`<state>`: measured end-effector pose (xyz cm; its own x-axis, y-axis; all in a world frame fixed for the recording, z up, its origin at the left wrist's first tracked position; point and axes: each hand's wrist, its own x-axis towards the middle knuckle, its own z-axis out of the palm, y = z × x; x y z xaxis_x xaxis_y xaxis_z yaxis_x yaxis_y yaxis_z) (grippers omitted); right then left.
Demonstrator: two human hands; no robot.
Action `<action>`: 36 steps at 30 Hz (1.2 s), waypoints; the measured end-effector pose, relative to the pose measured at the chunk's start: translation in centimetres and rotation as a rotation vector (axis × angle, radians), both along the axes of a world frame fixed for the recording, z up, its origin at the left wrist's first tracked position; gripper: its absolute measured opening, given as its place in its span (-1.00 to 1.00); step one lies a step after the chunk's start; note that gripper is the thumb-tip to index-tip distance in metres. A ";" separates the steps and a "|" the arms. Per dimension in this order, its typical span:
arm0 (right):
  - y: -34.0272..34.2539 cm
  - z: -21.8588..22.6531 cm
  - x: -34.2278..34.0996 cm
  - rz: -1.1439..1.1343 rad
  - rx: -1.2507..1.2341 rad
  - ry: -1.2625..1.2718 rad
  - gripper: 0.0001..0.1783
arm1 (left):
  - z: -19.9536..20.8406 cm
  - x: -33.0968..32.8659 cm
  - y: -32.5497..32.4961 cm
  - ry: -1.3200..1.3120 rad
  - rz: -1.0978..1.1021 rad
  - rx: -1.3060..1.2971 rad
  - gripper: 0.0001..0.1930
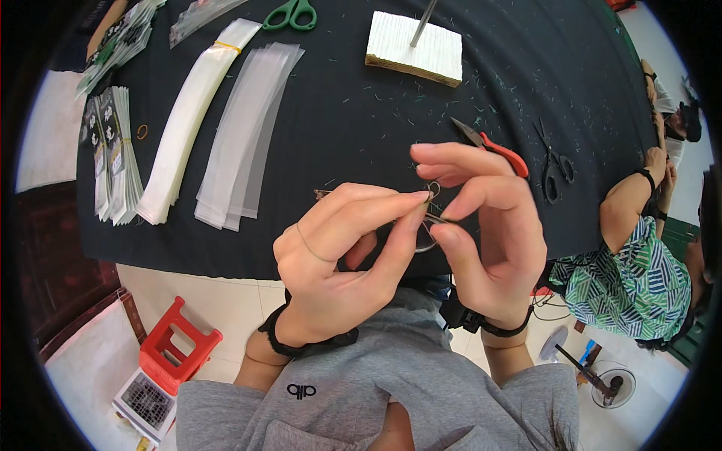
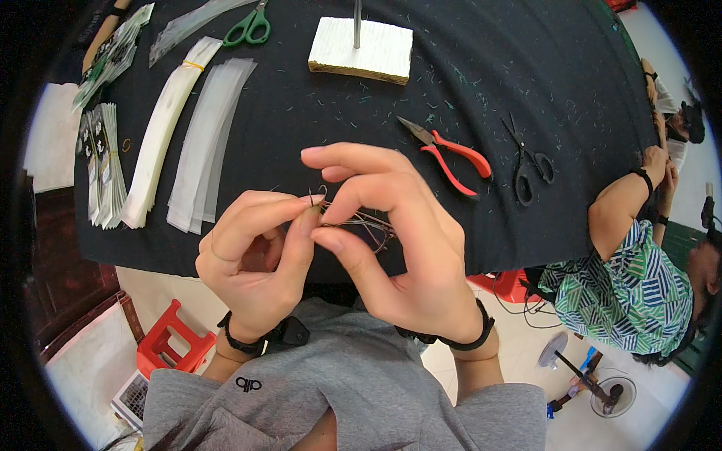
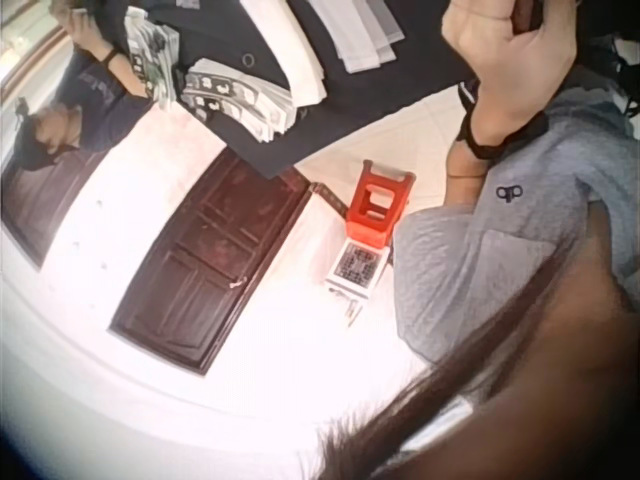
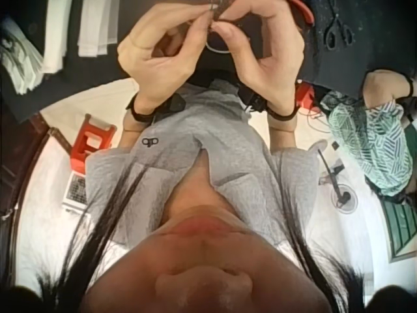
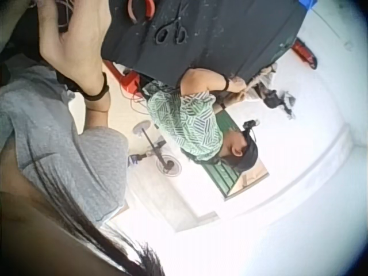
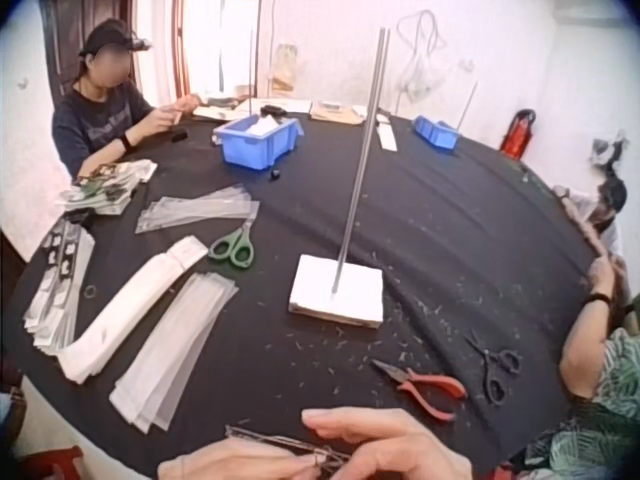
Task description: The person removes a plastic sleeve from a metal rod, picks up a fishing hook and line, and wraps the line around the hook by hand. They then use pliers to tighten the knot and scissors to trim the excess line.
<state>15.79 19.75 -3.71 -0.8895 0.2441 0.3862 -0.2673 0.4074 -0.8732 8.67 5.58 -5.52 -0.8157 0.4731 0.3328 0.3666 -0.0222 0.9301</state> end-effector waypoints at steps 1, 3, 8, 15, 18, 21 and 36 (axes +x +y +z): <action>0.1 0.2 0.1 -0.004 0.010 -0.015 -0.75 | 0.1 0.0 0.0 -0.007 -0.001 -0.011 -0.72; 0.1 0.3 0.1 -0.010 0.018 -0.033 -0.73 | 0.3 0.0 -0.1 0.020 -0.008 -0.033 -0.72; 0.2 0.1 -0.2 -0.014 0.019 -0.035 -0.76 | 0.3 0.2 0.0 0.019 -0.018 -0.029 -0.72; 0.3 0.1 -0.3 -0.002 0.005 -0.039 -0.86 | 0.0 0.3 0.0 0.051 -0.019 -0.028 -0.73; 0.2 0.2 -0.1 0.000 0.028 -0.063 -0.86 | 0.0 0.3 0.0 0.047 -0.025 -0.026 -0.74; 0.1 0.3 0.2 -0.003 0.069 -0.076 -0.84 | 0.1 0.2 -0.1 -0.023 -0.059 -0.022 -0.75; 3.0 -0.1 0.9 0.202 -0.083 -0.080 -0.70 | -0.8 -0.8 -1.2 -0.532 -0.488 0.150 -0.86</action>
<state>16.70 22.75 -3.77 -0.9506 0.0857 0.2984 -0.2647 0.2787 -0.9232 7.83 4.35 -6.33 -0.5930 0.8041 0.0409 -0.2171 -0.2085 0.9536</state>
